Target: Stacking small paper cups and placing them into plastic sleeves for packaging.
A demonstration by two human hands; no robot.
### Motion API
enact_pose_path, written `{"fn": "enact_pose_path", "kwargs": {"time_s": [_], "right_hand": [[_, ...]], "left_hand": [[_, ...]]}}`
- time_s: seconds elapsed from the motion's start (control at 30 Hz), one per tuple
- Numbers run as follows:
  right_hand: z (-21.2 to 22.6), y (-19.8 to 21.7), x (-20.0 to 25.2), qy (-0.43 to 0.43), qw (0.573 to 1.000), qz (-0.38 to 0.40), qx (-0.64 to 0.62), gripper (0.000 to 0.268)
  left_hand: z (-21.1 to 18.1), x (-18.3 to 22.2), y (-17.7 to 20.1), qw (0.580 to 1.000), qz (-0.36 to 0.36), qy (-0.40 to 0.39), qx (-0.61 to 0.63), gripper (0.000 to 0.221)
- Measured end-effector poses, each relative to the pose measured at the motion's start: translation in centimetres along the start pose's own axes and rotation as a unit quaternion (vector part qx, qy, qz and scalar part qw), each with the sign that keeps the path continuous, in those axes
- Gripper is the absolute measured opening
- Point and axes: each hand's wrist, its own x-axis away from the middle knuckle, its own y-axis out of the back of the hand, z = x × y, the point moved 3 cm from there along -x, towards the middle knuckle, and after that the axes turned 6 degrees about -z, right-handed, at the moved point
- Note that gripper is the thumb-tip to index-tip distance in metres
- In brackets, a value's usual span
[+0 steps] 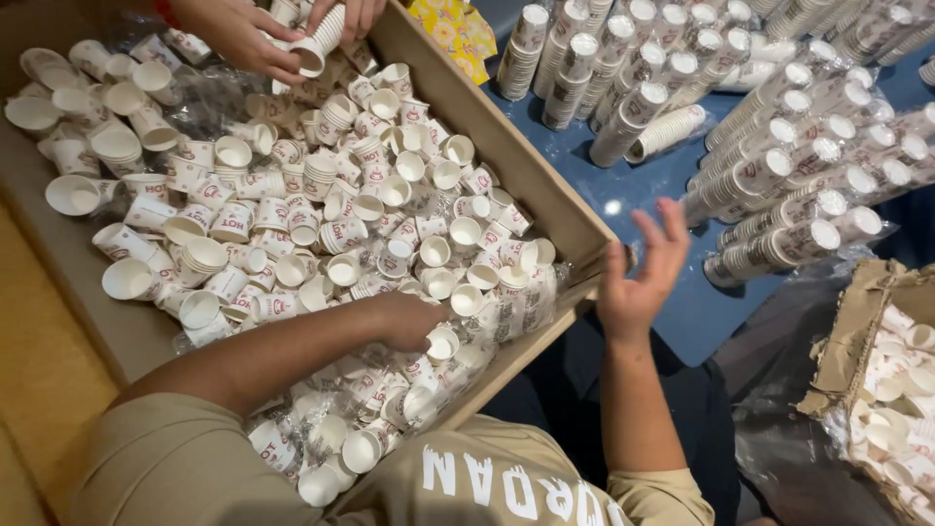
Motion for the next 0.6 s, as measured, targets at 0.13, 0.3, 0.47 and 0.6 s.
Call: {"fn": "enact_pose_path", "kwargs": {"time_s": [0.13,0.3,0.47,0.6], "right_hand": [[5.7,-4.2,2.3,0.036,0.969,0.241,-0.034,0.031],[6.5,-7.9,4.8,0.079,0.899,0.421,-0.089,0.049],[6.5,-8.8,6.2,0.046,0.828,0.557,-0.03,0.065],[6.2,-8.4,5.5,-0.035,0.815,0.571,-0.09,0.058]], "left_hand": [[-0.6,-0.3,-0.1,0.998,-0.048,-0.045,-0.017,0.053],[-0.2,-2.1,-3.3,0.943,-0.248,-0.215,-0.065,0.034],[-0.5,1.4,2.2,0.962,-0.262,0.074,0.02,0.018],[5.1,-1.0,0.5,0.844,-0.261,0.099,0.458,0.015]]}}
